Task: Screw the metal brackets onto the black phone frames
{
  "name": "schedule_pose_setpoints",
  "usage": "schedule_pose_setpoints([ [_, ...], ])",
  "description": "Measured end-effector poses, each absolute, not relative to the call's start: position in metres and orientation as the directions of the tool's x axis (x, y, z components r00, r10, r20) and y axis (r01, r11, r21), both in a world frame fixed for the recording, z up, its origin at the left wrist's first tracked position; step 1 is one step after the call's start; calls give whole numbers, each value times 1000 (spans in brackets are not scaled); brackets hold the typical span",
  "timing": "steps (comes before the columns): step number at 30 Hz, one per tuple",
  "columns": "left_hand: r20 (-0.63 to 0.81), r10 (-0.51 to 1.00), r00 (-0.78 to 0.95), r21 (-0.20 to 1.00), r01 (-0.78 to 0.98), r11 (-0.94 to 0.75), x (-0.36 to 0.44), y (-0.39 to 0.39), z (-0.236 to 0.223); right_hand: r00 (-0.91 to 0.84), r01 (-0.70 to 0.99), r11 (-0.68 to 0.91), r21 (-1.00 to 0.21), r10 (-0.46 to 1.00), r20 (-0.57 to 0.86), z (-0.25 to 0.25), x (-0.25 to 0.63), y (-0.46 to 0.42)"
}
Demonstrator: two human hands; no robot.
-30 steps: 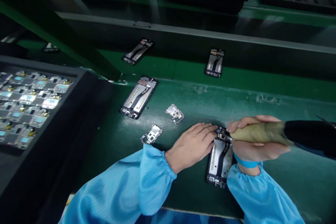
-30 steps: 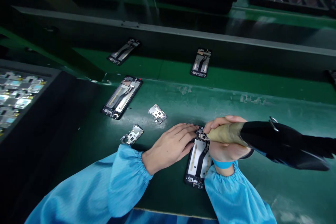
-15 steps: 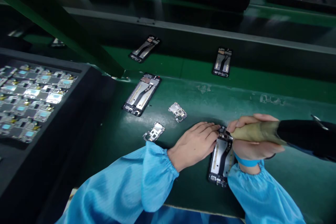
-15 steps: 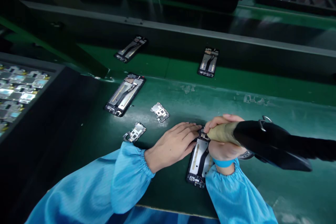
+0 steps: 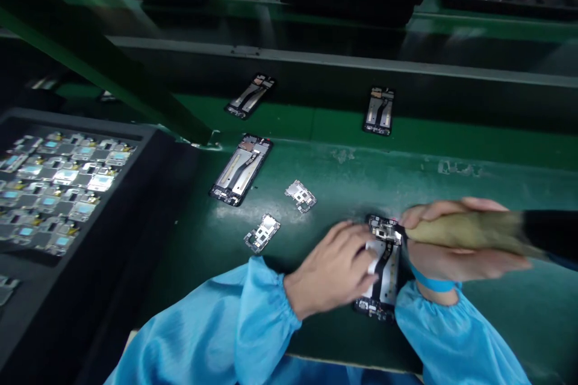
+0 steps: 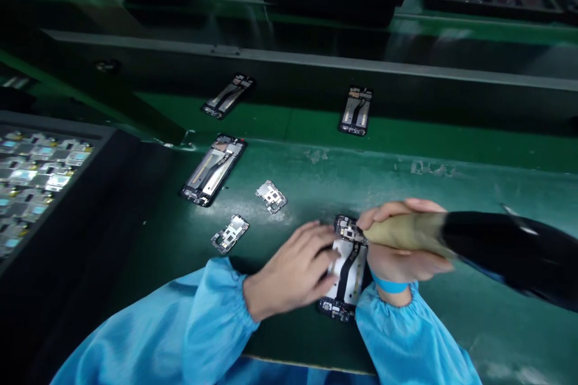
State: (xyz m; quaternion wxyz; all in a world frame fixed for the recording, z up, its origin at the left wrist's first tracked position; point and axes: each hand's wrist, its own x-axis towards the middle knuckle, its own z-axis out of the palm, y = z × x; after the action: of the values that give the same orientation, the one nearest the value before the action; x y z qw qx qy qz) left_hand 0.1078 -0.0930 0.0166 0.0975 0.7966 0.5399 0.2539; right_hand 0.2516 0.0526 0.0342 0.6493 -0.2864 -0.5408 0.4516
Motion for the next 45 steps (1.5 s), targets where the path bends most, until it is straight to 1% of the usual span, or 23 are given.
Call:
schedule_pose_setpoints([
  [3, 264, 850, 456, 379, 761, -527, 129, -118, 28, 159, -274, 582, -765, 812, 561, 38, 271, 65],
  [5, 196, 855, 480, 333, 788, -518, 141, -131, 30, 228, -211, 621, -755, 782, 580, 39, 282, 74],
  [7, 160, 910, 383, 284, 865, -414, 145, -140, 25, 311, -159, 638, -754, 757, 575, 40, 290, 80],
  [10, 200, 962, 185, 215, 950, -227, 132, -145, 14, 382, -126, 592, -796, 769, 512, 43, 296, 81],
  [11, 233, 960, 154, 206, 957, -204, 124, -143, 11, 390, -125, 563, -817, 785, 481, 45, 297, 80],
  [13, 319, 937, 144, 229, 947, -223, 105, -130, 9, 383, -141, 489, -861, 829, 408, 47, 298, 78],
  [15, 412, 901, 135, 278, 923, -265, 88, -102, 13, 384, -169, 447, -879, 851, 358, 49, 299, 76],
  [17, 456, 881, 128, 306, 907, -290, 81, -57, 20, 373, -205, 414, -887, 871, 320, 48, 302, 75],
  [20, 428, 888, 170, 287, 906, -311, 95, 31, 30, 331, -279, 386, -879, 898, 289, 44, 308, 77],
  [22, 359, 904, 233, 278, 898, -342, 117, 93, 33, 317, -310, 387, -868, 903, 290, 41, 311, 80],
  [24, 311, 925, 216, 269, 914, -304, 142, 145, 32, 327, -319, 399, -860, 898, 295, 38, 312, 83],
  [26, 283, 938, 199, 256, 927, -274, 162, 181, 27, 331, -329, 402, -854, 896, 295, 35, 312, 86],
  [28, 268, 944, 190, 255, 932, -260, 172, 199, 20, 324, -341, 399, -851, 900, 291, 33, 310, 87],
  [30, 258, 948, 185, 263, 931, -254, 169, 203, 14, 310, -338, 408, -848, 899, 309, 32, 308, 87],
  [32, 260, 959, 112, 277, 943, -185, 158, 202, 10, 300, -312, 427, -849, 892, 339, 32, 306, 86],
  [35, 217, 961, -170, 327, 940, 92, 140, 203, 10, 284, -262, 435, -862, 888, 362, 34, 302, 82],
  [37, 161, 948, -276, 351, 913, 206, 134, 206, 13, 261, -243, 427, -871, 894, 365, 35, 299, 80],
  [39, 145, 953, -265, 354, 914, 200, 133, 204, 16, 240, -234, 422, -876, 898, 368, 34, 296, 77],
  [41, 189, 957, -221, 330, 932, 150, 134, 190, 17, 200, -231, 413, -881, 906, 373, 32, 294, 76],
  [45, 288, 950, -123, 239, 969, 53, 133, 115, 6, 174, -210, 426, -880, 902, 395, 26, 293, 79],
])
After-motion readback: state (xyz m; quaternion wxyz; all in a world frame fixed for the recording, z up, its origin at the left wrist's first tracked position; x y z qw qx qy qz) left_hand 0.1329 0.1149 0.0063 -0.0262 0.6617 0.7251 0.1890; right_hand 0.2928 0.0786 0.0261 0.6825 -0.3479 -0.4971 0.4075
